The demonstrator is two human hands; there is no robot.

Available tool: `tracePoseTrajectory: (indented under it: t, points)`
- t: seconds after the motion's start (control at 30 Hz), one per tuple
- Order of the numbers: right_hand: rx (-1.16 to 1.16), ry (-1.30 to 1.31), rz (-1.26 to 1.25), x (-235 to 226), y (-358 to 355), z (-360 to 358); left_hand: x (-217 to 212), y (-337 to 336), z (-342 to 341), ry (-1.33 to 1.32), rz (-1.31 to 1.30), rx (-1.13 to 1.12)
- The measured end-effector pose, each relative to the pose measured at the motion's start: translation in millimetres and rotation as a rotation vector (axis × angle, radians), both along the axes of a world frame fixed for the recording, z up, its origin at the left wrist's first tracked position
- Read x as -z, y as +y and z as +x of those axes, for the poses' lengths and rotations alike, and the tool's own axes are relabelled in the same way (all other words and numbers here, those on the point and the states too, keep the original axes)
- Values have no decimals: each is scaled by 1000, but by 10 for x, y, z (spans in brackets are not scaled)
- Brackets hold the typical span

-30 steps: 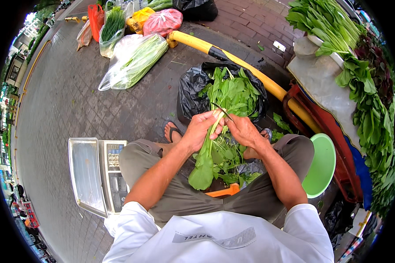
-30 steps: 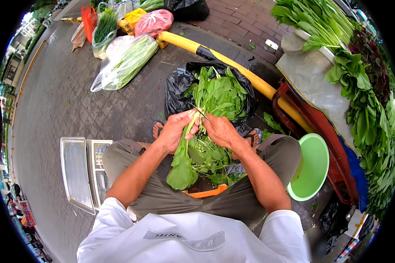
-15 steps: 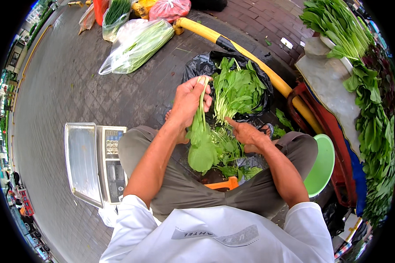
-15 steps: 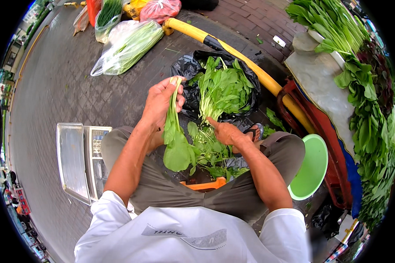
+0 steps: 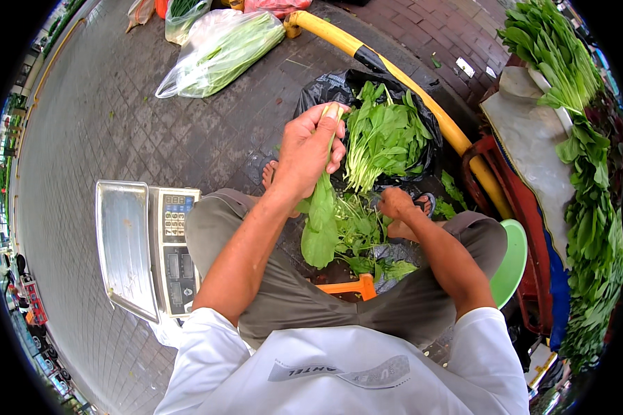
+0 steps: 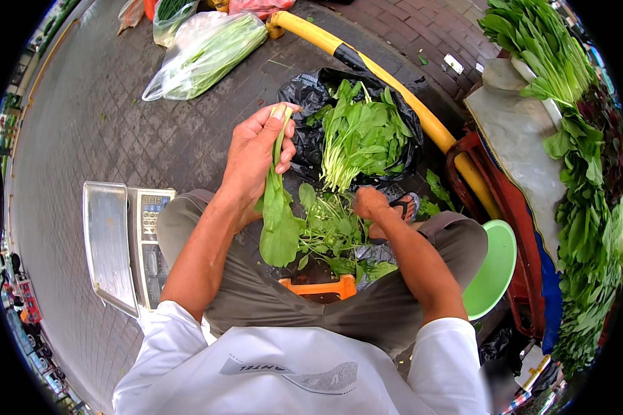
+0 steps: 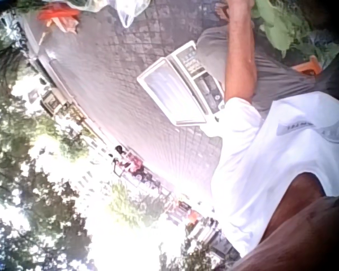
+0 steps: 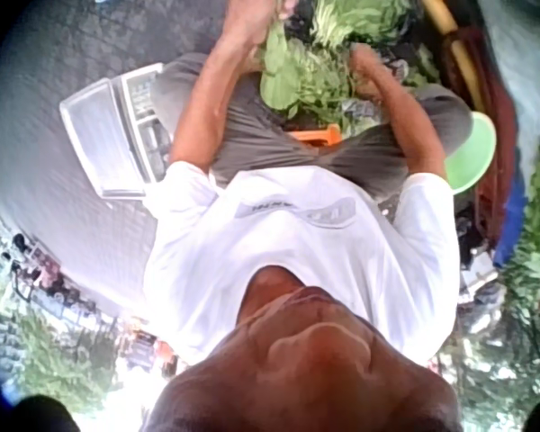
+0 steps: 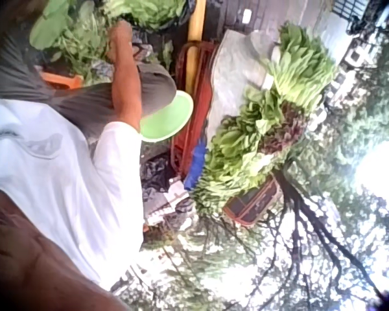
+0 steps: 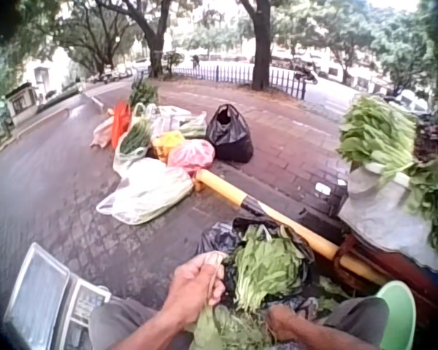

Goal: The person sits on a low stool at a street-side stall and trims leafy green vegetables using a small knife. They cut the stems and remove unwanted parts, placing the trimmed pieces into a green bowl and discarding waste into a black bag. A digital scale and various bags of produce are visible nearby.

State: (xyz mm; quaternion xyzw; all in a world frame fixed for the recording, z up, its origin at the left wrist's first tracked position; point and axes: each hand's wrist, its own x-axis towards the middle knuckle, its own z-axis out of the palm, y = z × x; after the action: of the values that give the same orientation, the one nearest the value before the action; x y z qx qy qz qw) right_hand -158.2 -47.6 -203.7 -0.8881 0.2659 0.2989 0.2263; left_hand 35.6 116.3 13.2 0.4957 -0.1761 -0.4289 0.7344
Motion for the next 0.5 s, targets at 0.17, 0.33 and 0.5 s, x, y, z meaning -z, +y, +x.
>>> tracePoseTrajectory:
  t: [0.17, 0.33, 0.5]
  points:
    - [152, -69, -21, 277, 41, -11, -4, -30, 6, -2, 49, -11]
    - [94, -154, 23, 484, 196, -130, -39, -27, -1, 23, 65, -71]
    - [339, -270, 36, 531, 157, -80, -49, -24, -8, 15, 77, -80]
